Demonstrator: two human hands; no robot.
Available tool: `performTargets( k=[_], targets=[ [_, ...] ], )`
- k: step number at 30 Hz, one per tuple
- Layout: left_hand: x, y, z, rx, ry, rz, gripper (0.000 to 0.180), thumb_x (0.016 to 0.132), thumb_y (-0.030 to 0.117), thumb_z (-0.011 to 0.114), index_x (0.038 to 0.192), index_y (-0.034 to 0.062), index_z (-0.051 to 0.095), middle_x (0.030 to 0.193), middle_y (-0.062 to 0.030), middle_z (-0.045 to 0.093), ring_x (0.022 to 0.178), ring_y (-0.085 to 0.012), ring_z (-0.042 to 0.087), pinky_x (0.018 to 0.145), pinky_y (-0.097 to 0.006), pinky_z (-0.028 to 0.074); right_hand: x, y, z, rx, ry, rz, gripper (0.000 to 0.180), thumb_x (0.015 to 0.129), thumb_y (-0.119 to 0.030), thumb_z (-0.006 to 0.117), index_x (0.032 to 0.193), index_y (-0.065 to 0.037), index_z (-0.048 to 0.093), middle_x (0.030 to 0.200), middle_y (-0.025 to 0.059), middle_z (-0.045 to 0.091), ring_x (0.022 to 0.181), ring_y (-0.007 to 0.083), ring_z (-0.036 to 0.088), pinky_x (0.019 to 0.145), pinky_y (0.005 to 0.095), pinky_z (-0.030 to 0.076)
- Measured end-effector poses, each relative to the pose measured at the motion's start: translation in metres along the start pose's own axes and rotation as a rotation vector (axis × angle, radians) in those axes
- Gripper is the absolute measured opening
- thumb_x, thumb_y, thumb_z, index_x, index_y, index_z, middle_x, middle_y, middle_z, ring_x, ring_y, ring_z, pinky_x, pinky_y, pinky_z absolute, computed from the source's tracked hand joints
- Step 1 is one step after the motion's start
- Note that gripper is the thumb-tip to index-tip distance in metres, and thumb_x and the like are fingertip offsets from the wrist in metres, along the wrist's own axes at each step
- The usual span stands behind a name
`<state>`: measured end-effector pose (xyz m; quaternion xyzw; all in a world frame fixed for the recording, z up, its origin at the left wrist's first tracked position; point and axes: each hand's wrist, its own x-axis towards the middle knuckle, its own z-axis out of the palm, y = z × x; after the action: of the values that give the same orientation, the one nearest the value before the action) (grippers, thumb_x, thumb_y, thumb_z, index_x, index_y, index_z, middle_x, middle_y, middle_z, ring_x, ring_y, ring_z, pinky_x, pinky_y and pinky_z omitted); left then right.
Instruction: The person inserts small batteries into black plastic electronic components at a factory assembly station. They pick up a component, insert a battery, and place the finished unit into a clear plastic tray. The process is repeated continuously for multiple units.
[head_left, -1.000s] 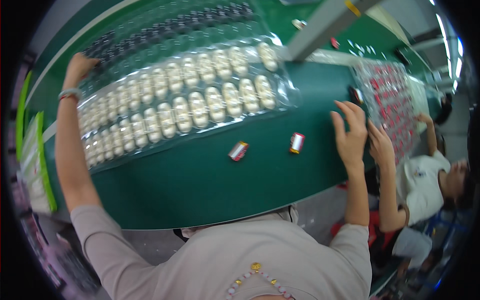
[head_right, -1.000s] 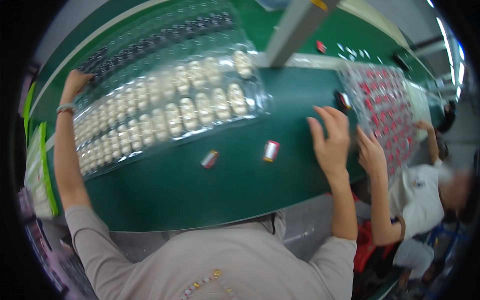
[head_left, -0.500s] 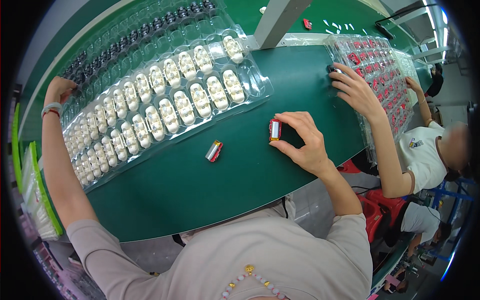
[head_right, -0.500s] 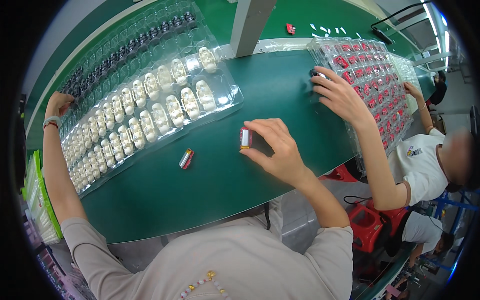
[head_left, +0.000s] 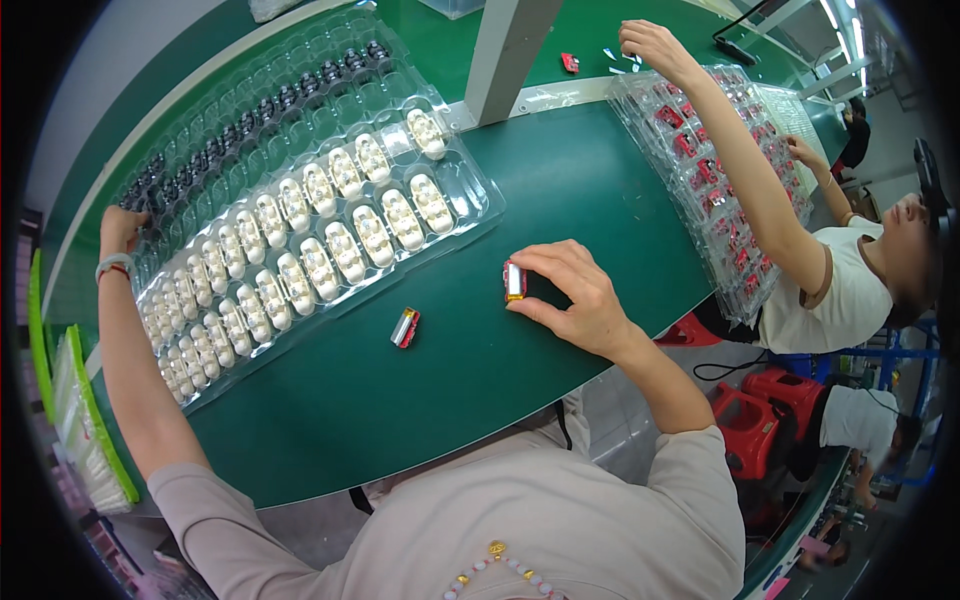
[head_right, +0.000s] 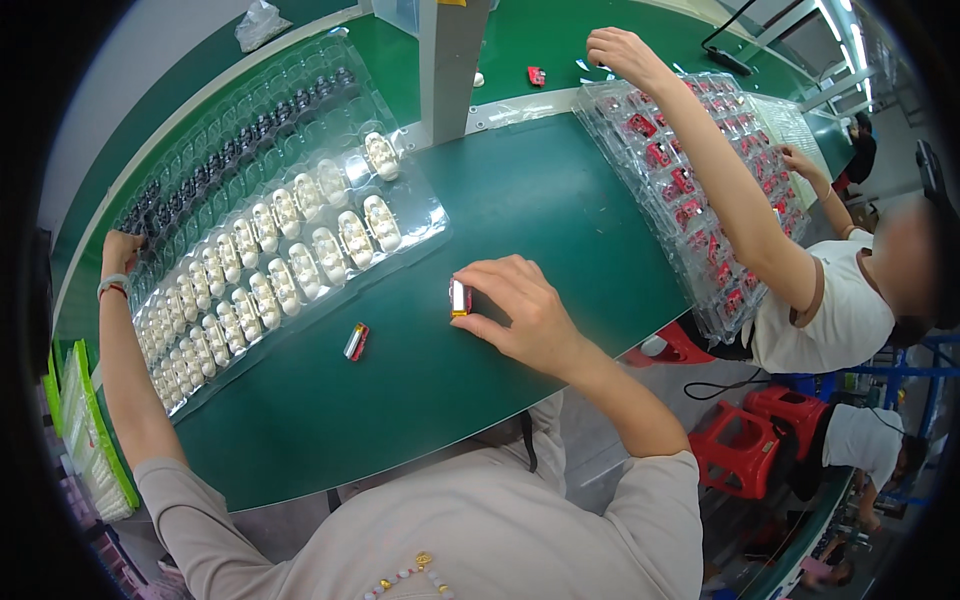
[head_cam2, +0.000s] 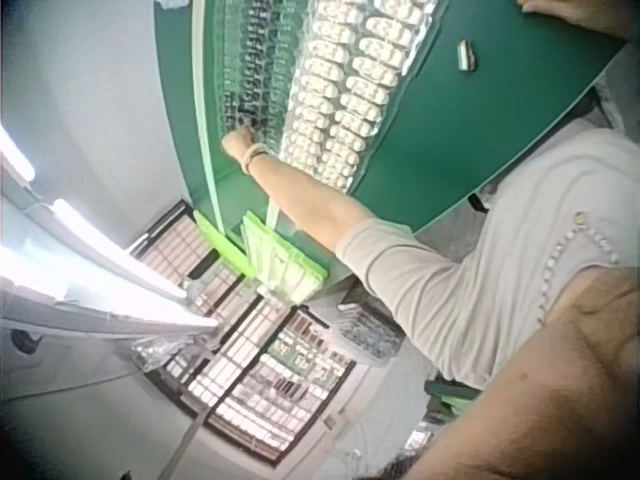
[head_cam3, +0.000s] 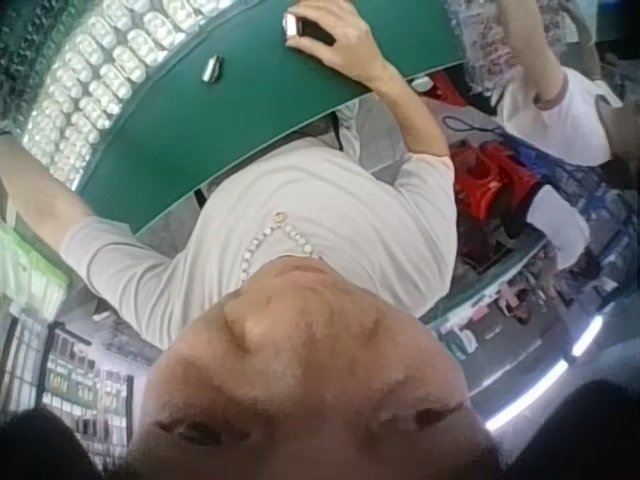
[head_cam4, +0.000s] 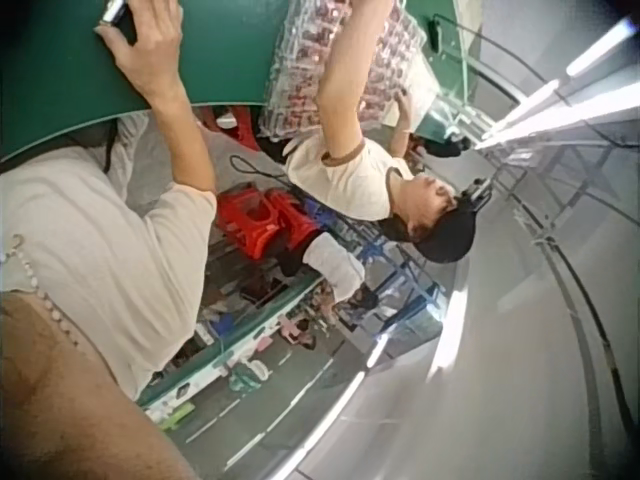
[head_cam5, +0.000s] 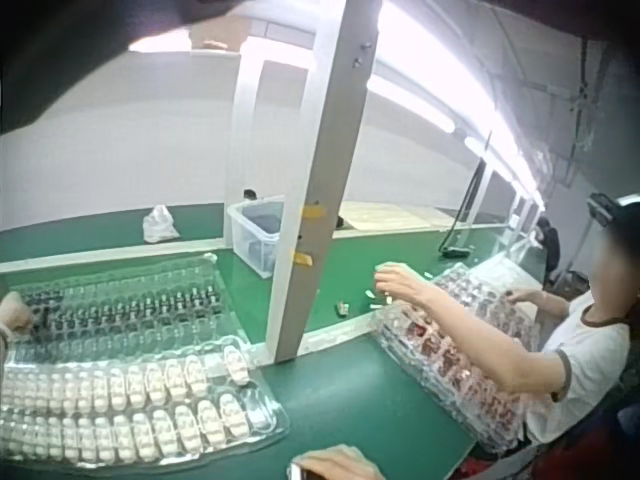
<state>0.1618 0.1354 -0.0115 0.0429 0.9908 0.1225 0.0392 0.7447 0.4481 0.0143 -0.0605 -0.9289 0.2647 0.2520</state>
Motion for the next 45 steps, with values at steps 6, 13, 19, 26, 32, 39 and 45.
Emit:
performTargets(
  k=[6,13,19,26,32,39,45],
  targets=[
    [-0.072,0.048,-0.025,0.228,0.142,0.039,0.02,0.073,0.011,0.062,0.088,-0.0023,0.064,0.095,-0.0242,0.062,0.096,-0.0387,0.059,0.08,-0.044,0.048,0.004,-0.002,0.0,-0.011,-0.007,-0.02,0.038,0.068,-0.013,0.073,0.101,-0.004,0.059,0.1,0.0092,0.06,0.088,0.0266,0.056,0.078,0.0349,0.043],
    [-0.075,0.053,-0.019,0.109,0.23,0.017,0.026,0.079,0.014,0.049,0.097,0.0035,0.065,0.106,-0.0214,0.06,0.102,-0.0377,0.057,0.085,-0.044,0.047,0.004,-0.022,0.005,-0.062,0.015,0.041,0.04,0.061,-0.003,0.075,0.098,-0.001,0.06,0.098,0.0128,0.061,0.087,0.0292,0.057,0.077,0.0356,0.045],
    [-0.069,-0.001,-0.041,-0.821,0.009,0.053,0.035,0.076,0.019,0.069,0.099,-0.0057,0.06,0.091,-0.0098,0.063,0.077,-0.016,0.06,0.071,-0.032,0.051,0.002,-0.027,0.006,-0.002,0.038,0.057,0.043,0.061,0.0,0.074,0.102,-0.001,0.059,0.102,0.0129,0.06,0.09,0.0268,0.057,0.077,0.0332,0.047],
    [-0.239,0.075,-0.034,-1.321,-0.625,0.518,0.024,0.091,0.015,0.05,0.107,-0.0024,0.052,0.095,-0.0084,0.061,0.084,-0.0124,0.06,0.07,-0.022,0.049,0.012,-0.024,0.01,0.321,0.135,0.175,0.045,0.067,0.0,0.073,0.109,-0.002,0.056,0.111,0.0116,0.056,0.09,0.0174,0.059,0.077,0.0269,0.049],
    [-0.361,0.142,-0.014,-1.216,-1.394,0.459,0.038,0.091,0.013,0.049,0.126,0.0039,0.039,0.093,-0.0087,0.059,0.082,-0.0148,0.061,0.074,-0.028,0.052,0.011,-0.04,0.01,0.303,0.199,0.097,0.047,0.067,-0.003,0.074,0.11,-0.003,0.055,0.109,0.0115,0.056,0.087,0.0171,0.059,0.075,0.0273,0.049],
    [-0.386,0.174,-0.001,-1.275,-1.526,0.239,0.03,0.087,0.017,0.058,0.11,0.0038,0.045,0.072,-0.0001,0.045,0.057,-0.0069,0.044,0.049,-0.021,0.036,-0.014,-0.072,-0.004,0.337,0.163,0.152,0.053,0.069,0.0,0.073,0.117,0.006,0.049,0.113,0.0137,0.044,0.09,0.019,0.056,0.076,0.0294,0.048],
    [-0.429,0.222,0.021,-1.121,-1.506,0.339,0.03,0.085,0.025,0.062,0.1,0.0017,0.051,0.067,0.0007,0.049,0.052,-0.0062,0.046,0.045,-0.02,0.035,-0.045,-0.102,-0.061,1.287,0.332,0.623,0.045,0.078,-0.006,0.058,0.12,0.004,0.045,0.11,0.0126,0.045,0.085,0.0191,0.055,0.077,0.034,0.052]
  ],
)
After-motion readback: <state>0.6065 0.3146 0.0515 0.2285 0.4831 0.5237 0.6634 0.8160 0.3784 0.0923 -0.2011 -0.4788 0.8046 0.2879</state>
